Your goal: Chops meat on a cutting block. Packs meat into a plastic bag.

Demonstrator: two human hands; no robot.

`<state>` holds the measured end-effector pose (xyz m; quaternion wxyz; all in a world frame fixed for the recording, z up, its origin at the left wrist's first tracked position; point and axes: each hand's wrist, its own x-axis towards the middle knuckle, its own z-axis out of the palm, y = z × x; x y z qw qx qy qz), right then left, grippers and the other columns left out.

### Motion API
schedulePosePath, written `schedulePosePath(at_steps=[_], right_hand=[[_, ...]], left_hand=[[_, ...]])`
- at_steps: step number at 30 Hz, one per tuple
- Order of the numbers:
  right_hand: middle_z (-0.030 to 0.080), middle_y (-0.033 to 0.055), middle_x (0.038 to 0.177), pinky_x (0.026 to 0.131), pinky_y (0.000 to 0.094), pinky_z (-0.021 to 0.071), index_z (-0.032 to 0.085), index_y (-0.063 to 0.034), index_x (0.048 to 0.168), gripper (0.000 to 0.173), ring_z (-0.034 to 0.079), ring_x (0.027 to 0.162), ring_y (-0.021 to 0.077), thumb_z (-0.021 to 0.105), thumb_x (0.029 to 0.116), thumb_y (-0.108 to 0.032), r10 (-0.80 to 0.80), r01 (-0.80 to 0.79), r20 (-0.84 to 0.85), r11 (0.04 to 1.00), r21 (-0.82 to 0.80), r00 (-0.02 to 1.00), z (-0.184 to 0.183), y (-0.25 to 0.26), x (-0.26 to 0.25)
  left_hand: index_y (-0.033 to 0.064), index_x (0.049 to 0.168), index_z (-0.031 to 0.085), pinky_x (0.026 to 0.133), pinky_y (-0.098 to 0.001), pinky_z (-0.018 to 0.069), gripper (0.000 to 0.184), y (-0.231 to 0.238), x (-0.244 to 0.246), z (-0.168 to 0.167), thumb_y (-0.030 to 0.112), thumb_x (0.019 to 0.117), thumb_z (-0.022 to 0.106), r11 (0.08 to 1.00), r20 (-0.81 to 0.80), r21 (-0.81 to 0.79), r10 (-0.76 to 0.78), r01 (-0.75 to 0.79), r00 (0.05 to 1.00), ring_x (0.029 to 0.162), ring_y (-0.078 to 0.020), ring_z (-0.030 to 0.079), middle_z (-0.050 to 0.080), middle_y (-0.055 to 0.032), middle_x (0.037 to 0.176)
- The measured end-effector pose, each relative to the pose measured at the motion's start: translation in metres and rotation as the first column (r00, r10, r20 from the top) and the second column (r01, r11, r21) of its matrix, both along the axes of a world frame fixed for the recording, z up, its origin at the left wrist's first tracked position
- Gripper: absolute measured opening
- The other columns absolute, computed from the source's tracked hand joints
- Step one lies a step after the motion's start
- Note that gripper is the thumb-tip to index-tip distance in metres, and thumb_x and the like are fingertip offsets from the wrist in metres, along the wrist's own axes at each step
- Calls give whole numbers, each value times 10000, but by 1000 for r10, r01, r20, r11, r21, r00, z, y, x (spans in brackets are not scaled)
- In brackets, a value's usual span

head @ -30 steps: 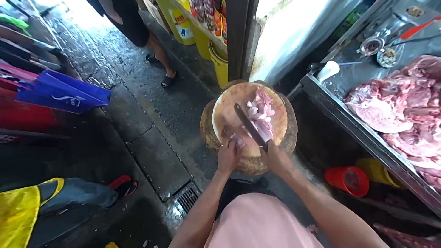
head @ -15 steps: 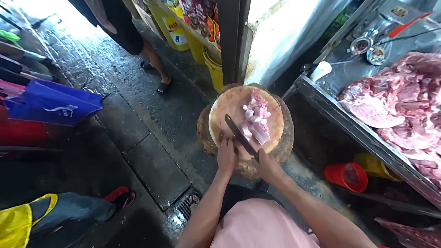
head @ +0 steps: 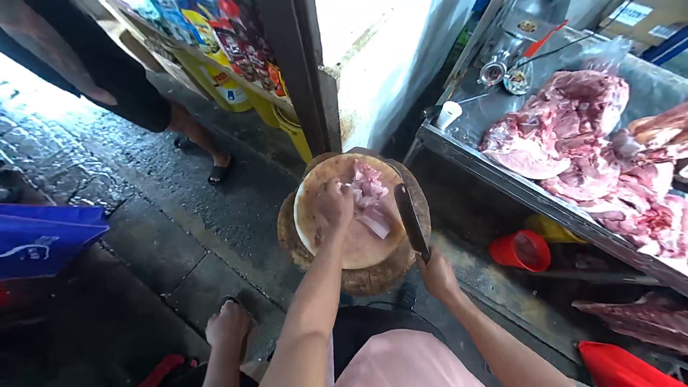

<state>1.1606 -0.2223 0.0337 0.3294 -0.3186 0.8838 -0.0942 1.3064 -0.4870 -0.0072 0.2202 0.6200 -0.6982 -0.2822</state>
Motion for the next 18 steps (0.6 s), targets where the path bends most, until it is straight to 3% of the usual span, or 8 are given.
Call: schedulePosePath(at_steps=[3,6,9,10,12,14,16,18], right_hand=[[693,127,879,757,535,589,558,-72,1248,400,715,827,304,538,1040,-413,-6,5,43,1000,29,999,5,-1,1],[695,122,889,760,532,595,553,-82,1231,399,721,843,302,531,1037,-430,6,-7,58,1000,22,998,5,-1,-10],[708,136,921,784,531,599,547,-57,1276,430,727,871,314,529,1040,-416,-11,14,95,999,-30,995,-1,1,-12],[709,142,939,799,532,598,542,-52,1284,430,727,888,317,526,1045,-409,-15,18,109,999,-31,994,-3,3,-10],[705,139,943,803,529,595,536,-58,1272,411,726,897,313,517,1046,-401,-4,8,117,1000,-30,993,-3,3,-10],[707,131,931,788,526,594,543,-65,1261,410,726,882,307,513,1046,-413,13,-10,120,1000,-28,993,-1,1,-14],[706,125,921,779,521,595,552,-68,1249,412,725,869,299,510,1047,-425,38,-36,122,999,-22,992,1,4,-22],[699,131,913,775,522,590,560,-64,1232,407,719,856,298,517,1046,-422,54,-50,140,998,-33,989,-2,5,-27]], left_hand=[[199,1451,571,1109,-624,413,493,6,-26,-7,449,1027,545,974,163,-61,-207,219,965,1366,-324,519,565,-83,1479],[261,1559,443,1129,-656,367,606,25,-32,7,522,1017,517,974,278,-139,-137,181,951,1444,-343,433,433,-80,1598],[116,1530,432,945,-621,534,754,86,-40,50,488,922,677,997,269,1,-75,77,960,1205,-406,614,486,-238,1487],[104,1529,422,907,-598,566,826,111,-47,47,527,886,720,994,273,70,-102,86,957,1155,-414,642,478,-265,1477],[174,1585,382,963,-581,544,909,140,-63,9,503,834,775,988,267,94,-141,120,953,1234,-432,587,344,-269,1582],[174,1541,467,1011,-574,509,755,139,-65,-20,342,870,769,995,215,22,-102,100,971,1277,-451,544,337,-282,1579],[130,1467,538,993,-532,551,560,130,-51,-7,232,938,690,997,147,46,-64,57,987,1215,-379,622,500,-239,1467],[73,1370,591,995,-517,551,414,120,-23,12,180,974,643,991,-28,136,17,-13,999,1148,-312,665,655,-177,1282]])
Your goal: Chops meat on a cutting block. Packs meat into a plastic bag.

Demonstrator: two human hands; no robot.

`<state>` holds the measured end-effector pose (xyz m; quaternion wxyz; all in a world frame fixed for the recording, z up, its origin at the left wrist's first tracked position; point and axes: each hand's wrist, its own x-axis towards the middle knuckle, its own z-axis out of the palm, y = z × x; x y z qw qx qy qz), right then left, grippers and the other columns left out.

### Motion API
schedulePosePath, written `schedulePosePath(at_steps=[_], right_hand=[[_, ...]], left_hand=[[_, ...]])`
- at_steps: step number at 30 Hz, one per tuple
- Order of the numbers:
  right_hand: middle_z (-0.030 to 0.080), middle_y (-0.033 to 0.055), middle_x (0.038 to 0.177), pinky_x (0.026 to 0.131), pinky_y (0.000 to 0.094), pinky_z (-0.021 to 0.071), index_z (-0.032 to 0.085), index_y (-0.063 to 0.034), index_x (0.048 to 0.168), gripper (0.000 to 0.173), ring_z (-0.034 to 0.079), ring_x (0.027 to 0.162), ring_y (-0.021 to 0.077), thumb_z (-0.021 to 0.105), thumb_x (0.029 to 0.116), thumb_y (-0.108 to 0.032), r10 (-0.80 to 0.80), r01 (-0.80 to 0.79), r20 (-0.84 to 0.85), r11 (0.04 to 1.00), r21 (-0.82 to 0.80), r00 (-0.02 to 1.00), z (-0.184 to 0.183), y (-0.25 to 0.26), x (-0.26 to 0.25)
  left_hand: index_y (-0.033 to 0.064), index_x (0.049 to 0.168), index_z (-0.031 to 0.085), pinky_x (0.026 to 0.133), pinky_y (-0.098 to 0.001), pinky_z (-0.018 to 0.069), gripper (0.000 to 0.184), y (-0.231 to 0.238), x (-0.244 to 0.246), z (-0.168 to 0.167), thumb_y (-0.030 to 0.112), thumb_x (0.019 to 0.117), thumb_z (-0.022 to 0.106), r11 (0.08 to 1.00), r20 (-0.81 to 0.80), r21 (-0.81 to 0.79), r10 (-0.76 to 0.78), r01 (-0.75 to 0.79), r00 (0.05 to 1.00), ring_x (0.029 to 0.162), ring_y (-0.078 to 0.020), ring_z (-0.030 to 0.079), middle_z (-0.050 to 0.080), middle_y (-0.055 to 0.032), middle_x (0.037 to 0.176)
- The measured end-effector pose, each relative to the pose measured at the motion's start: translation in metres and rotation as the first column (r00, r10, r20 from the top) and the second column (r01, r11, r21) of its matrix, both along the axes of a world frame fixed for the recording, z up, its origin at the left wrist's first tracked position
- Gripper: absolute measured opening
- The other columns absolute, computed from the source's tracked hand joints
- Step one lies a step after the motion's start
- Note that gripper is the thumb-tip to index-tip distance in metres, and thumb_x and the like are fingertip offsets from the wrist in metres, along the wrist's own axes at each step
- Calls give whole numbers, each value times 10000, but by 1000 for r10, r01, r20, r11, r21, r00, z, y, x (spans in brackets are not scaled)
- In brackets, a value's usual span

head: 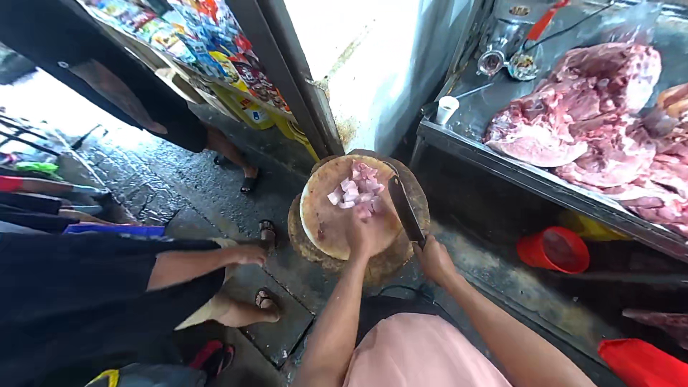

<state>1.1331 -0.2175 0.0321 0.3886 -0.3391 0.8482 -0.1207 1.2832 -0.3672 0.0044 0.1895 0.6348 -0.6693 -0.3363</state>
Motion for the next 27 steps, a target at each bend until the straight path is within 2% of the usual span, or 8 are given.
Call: schedulePosePath(at_steps=[4,6,10,16,18,20,22,27], right_hand=[[697,130,903,756,551,587,569,-86,1217,393,716,845,315,540,1033,-432,55,-55,-7,998,19,998,15,1,2],[694,120,891,740,551,587,582,-100,1201,385,713,830,311,549,1029,-443,122,-122,-18,992,24,992,35,2,8],[681,101,883,746,505,590,589,-83,1254,407,693,794,267,539,1049,-431,292,-292,-22,948,-127,956,93,-25,25],[573,-22,642,487,325,521,616,-88,1111,326,559,516,101,608,1008,-397,295,-338,-175,705,-624,939,130,-81,78],[640,49,711,573,419,573,620,-66,1145,380,642,606,199,573,1022,-422,355,-404,-194,775,-485,914,89,-80,89],[706,134,900,757,544,595,584,-82,1263,481,723,853,330,454,1056,-497,497,-508,-141,859,-57,856,45,-75,88],[714,152,976,790,568,592,563,-94,1253,481,731,948,355,412,1062,-509,521,-503,-126,851,150,844,29,-76,84],[663,108,801,705,512,580,597,-66,1189,392,690,749,288,521,1060,-428,388,-406,-151,907,-113,909,97,-97,68]], left_hand=[[20,1292,612,726,-478,644,342,-3,63,-7,236,1026,613,963,-384,235,218,-133,897,843,-270,727,702,-181,1064],[24,1363,564,734,-478,650,359,2,89,-16,220,1064,532,958,-289,266,183,-104,940,859,-282,736,688,-200,1130],[94,1386,626,1070,-543,501,388,18,118,-3,268,1055,523,987,135,152,34,-55,990,1233,-337,631,645,-195,1333],[47,1244,696,825,-418,617,318,48,128,-28,200,977,619,997,50,-76,21,-17,999,969,-268,701,623,-205,1290],[55,1243,699,796,-380,623,327,50,126,-35,218,969,632,994,70,-98,-36,42,997,915,-224,708,600,-191,1343],[76,1244,701,873,-394,617,330,48,125,-37,262,977,648,991,98,-111,-62,73,993,1030,-239,709,599,-172,1380],[88,1222,715,910,-399,610,315,46,126,-42,271,971,657,984,100,-163,-58,74,993,1093,-254,701,617,-156,1375],[67,1228,708,866,-397,618,341,42,133,-44,291,976,657,984,76,-157,-76,87,994,1011,-247,714,621,-173,1347]])
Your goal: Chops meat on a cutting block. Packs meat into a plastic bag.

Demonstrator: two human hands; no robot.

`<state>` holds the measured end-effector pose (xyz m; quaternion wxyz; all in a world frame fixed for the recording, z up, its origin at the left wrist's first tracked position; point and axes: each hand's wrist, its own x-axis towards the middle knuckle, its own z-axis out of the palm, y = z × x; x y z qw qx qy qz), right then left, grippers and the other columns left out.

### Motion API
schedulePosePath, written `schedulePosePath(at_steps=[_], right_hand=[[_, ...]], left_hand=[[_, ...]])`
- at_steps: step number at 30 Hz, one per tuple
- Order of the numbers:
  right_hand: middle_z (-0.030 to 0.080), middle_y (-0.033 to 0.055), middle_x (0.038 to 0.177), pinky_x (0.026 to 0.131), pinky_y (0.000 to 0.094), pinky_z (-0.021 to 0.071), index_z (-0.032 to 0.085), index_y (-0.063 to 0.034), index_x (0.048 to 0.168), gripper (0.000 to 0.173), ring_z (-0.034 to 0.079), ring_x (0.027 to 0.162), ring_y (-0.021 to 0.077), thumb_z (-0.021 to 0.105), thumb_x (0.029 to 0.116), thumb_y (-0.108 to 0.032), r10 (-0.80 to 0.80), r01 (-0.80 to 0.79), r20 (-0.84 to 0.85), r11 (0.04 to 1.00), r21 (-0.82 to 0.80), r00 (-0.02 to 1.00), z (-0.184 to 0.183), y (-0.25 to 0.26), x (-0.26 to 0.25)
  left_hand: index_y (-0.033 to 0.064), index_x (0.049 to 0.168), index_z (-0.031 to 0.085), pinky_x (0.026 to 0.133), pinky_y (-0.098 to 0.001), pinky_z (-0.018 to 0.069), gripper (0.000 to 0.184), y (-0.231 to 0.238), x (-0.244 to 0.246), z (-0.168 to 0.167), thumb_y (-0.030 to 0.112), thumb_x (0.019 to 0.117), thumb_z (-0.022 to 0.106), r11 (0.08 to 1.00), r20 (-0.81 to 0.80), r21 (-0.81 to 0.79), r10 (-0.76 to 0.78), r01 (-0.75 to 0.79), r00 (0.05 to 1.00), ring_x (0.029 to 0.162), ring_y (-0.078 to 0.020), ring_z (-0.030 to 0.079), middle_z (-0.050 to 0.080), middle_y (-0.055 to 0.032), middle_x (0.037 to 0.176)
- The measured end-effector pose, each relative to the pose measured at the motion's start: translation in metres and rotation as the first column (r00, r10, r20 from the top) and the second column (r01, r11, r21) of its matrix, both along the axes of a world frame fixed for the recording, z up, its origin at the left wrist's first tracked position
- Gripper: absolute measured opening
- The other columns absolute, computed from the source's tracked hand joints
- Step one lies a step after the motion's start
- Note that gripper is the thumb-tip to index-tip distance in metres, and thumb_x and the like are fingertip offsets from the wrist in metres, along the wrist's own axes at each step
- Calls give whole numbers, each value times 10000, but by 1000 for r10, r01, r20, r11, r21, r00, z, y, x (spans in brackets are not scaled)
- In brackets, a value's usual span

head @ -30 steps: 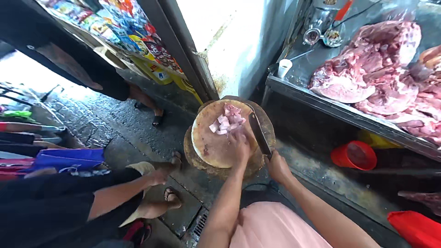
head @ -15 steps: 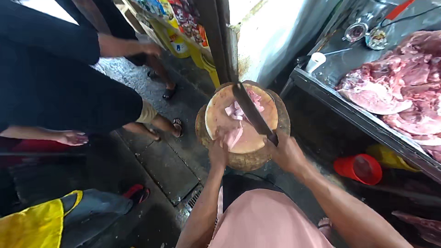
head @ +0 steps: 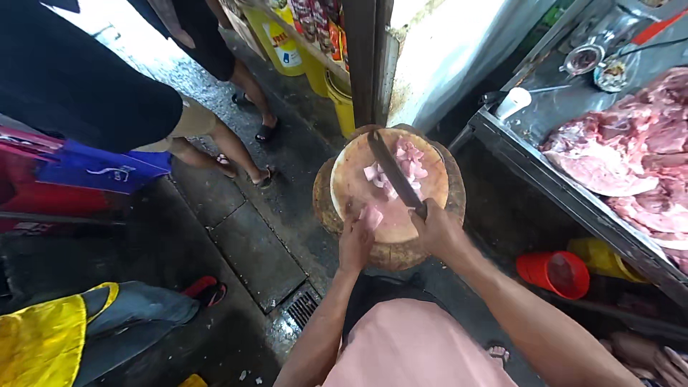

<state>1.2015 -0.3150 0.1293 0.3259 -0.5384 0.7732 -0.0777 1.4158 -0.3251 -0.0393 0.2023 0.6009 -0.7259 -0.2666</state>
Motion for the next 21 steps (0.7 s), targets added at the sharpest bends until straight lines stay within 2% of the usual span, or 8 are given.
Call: schedulePosePath(at_steps=[2,4,5,7,10,16,19,21], right_hand=[[596,46,684,580,441,556,587,-72,1133,340,624,599,211,568,1048,-400,13,-3,50,978,-207,999,22,2,4],[584,13,667,547,394,550,587,-74,1135,340,603,566,166,576,1035,-398,44,-14,93,951,-308,995,23,7,18],[610,31,704,581,413,567,591,-68,1161,366,627,606,187,560,1035,-410,60,-34,92,964,-263,994,11,13,26],[687,111,855,716,498,597,574,-75,1255,447,710,792,291,467,1061,-463,113,-114,16,992,44,993,-30,27,38],[709,175,1025,817,560,597,522,-68,1298,465,727,996,371,402,1078,-460,161,-126,-74,928,350,984,-71,31,40],[671,107,845,738,499,582,577,-76,1191,415,704,812,293,473,1065,-458,62,-60,-17,991,123,998,-19,13,21],[654,58,775,661,447,582,588,-68,1189,411,676,704,228,514,1044,-445,58,-53,40,991,-122,997,7,21,34],[693,86,827,693,468,601,588,-48,1252,457,705,745,256,498,1049,-447,78,-75,45,995,-61,996,-12,34,47]], left_hand=[[43,1174,720,773,-360,621,307,9,3,-2,254,956,673,998,-82,-50,31,-35,996,890,-211,704,639,-183,1267],[38,1121,730,716,-320,612,261,11,4,-5,220,941,678,992,-126,-115,45,-59,991,827,-175,684,649,-172,1203],[41,1120,733,724,-317,613,256,12,3,-5,216,941,678,992,-117,-107,48,-61,992,835,-174,687,651,-169,1201],[60,1155,732,818,-357,618,282,11,0,-5,243,948,679,998,-37,-39,42,-44,998,949,-209,706,651,-164,1258],[77,1130,744,874,-403,618,270,5,-3,-14,242,919,708,991,23,-128,30,-27,999,1041,-265,714,675,-163,1244],[73,1204,721,892,-405,610,329,5,1,-11,287,959,675,1000,-24,-18,10,-10,1000,1043,-254,707,653,-167,1289],[25,1156,701,739,-369,610,307,14,8,5,254,954,669,995,-157,44,97,-91,983,831,-204,689,662,-173,1194],[-6,1102,693,693,-357,598,291,19,11,14,239,944,686,990,-154,23,142,-140,978,773,-196,675,672,-182,1130]])
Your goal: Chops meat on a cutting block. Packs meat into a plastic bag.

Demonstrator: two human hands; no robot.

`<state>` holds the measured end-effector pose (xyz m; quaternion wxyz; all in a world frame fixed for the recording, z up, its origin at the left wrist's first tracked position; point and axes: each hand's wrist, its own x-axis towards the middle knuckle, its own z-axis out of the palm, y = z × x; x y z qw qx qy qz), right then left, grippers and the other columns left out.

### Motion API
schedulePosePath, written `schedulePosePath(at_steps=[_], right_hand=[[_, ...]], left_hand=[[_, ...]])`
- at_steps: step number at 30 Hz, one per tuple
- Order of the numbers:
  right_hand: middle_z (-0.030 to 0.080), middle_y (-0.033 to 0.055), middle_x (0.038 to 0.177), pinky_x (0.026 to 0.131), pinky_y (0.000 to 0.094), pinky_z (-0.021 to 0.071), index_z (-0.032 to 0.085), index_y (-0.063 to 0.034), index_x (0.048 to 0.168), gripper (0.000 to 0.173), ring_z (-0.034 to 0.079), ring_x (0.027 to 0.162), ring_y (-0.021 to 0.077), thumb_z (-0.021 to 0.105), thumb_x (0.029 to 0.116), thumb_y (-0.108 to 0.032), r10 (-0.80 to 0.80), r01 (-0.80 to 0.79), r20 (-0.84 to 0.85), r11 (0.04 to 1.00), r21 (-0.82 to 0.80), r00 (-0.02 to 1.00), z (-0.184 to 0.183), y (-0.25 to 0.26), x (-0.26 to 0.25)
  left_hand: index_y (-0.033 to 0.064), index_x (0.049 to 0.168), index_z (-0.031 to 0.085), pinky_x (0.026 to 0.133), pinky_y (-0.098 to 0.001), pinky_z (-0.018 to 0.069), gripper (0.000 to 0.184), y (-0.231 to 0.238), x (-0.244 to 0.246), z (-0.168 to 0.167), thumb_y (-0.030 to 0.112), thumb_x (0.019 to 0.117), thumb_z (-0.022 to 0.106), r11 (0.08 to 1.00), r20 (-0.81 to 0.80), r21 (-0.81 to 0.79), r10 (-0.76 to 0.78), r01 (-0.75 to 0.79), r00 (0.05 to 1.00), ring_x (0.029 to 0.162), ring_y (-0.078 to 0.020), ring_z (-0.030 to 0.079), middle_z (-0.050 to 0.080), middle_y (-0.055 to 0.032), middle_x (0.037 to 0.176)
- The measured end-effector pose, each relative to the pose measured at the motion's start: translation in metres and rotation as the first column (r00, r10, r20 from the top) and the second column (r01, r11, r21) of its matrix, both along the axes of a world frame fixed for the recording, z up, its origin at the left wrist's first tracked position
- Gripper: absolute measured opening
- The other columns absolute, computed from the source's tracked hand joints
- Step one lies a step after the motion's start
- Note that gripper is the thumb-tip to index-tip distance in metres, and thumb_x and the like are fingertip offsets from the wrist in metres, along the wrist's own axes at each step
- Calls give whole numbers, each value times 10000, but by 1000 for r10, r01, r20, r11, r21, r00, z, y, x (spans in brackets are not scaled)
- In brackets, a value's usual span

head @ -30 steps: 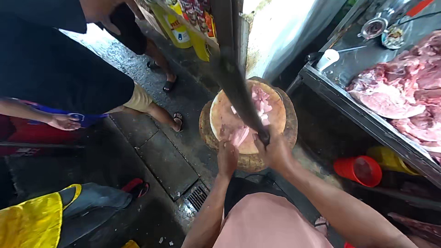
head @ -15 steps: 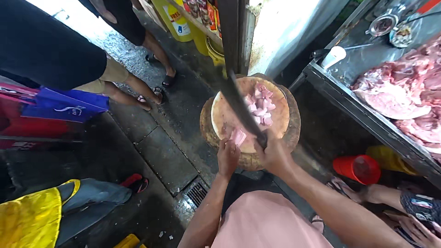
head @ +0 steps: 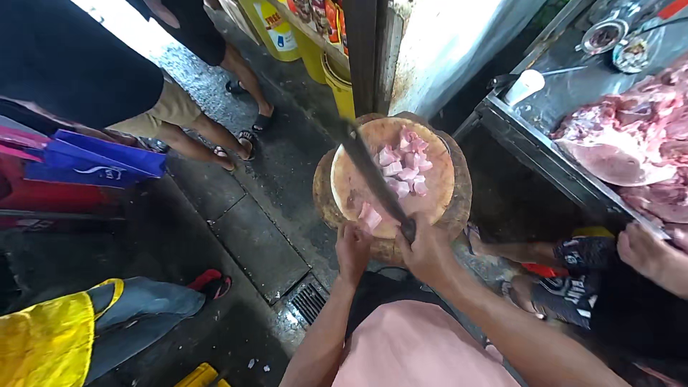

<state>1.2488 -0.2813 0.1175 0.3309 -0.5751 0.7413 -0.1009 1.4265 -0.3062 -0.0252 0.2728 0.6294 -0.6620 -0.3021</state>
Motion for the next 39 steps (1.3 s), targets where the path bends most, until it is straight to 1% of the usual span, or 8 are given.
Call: schedulePosePath(at_steps=[5,8,12,16,22,30,36,39], right_hand=[[696,184,1049,849,555,587,529,-53,1307,472,714,1000,359,444,1071,-452,84,-49,-60,898,437,995,-59,0,1],[697,143,960,805,532,589,546,-76,1292,471,717,916,324,451,1063,-476,-18,37,-58,939,343,998,-41,-5,-16],[710,163,968,801,585,582,568,-67,1331,498,716,899,356,500,1046,-469,-189,206,-128,969,136,974,-16,-31,-53],[718,194,1070,827,617,569,583,-115,1315,432,713,1006,403,478,1057,-445,-254,309,-328,943,127,910,-27,-75,-109],[693,250,1158,827,685,558,534,-110,1404,459,691,1048,476,441,1065,-406,-59,179,-384,942,285,921,-53,-93,-109],[716,194,1070,790,610,588,546,-117,1314,402,721,1002,419,422,1065,-407,79,83,-412,928,362,908,-47,-45,-59],[714,180,1054,811,609,580,569,-128,1286,429,717,999,403,438,1062,-470,-65,178,-364,942,286,929,-26,-48,-73],[708,197,1094,844,616,569,592,-86,1317,484,705,1018,401,492,1043,-472,-185,231,-312,966,119,932,-24,-68,-100]], left_hand=[[68,1226,706,980,-537,548,361,-18,-11,-17,260,921,712,983,248,-20,-174,185,953,1172,-361,657,645,-203,1324],[49,1354,639,1011,-507,550,409,-40,-28,-7,215,980,646,985,230,92,-167,149,959,1193,-357,657,612,-211,1383],[10,1275,660,1076,-494,498,345,-73,-75,2,179,975,647,991,40,102,-86,82,995,1237,-358,606,632,-225,1304],[89,1294,670,1014,-501,529,354,-94,-85,5,208,960,662,981,126,98,-178,166,976,1184,-324,641,642,-176,1301],[168,1336,653,985,-440,570,437,-81,-47,-5,379,956,695,952,124,99,-299,288,946,1193,-293,632,586,-175,1360],[129,1449,555,967,-428,584,596,-76,-34,-5,228,900,764,949,49,107,-302,296,952,1218,-325,626,509,-231,1451],[81,1237,675,974,-487,562,444,-120,-26,44,335,877,732,960,148,112,-272,257,951,1161,-320,650,614,-196,1327],[120,1361,625,1089,-630,428,572,-178,-42,56,481,921,677,962,249,82,-274,262,929,1335,-426,520,532,-229,1460]])
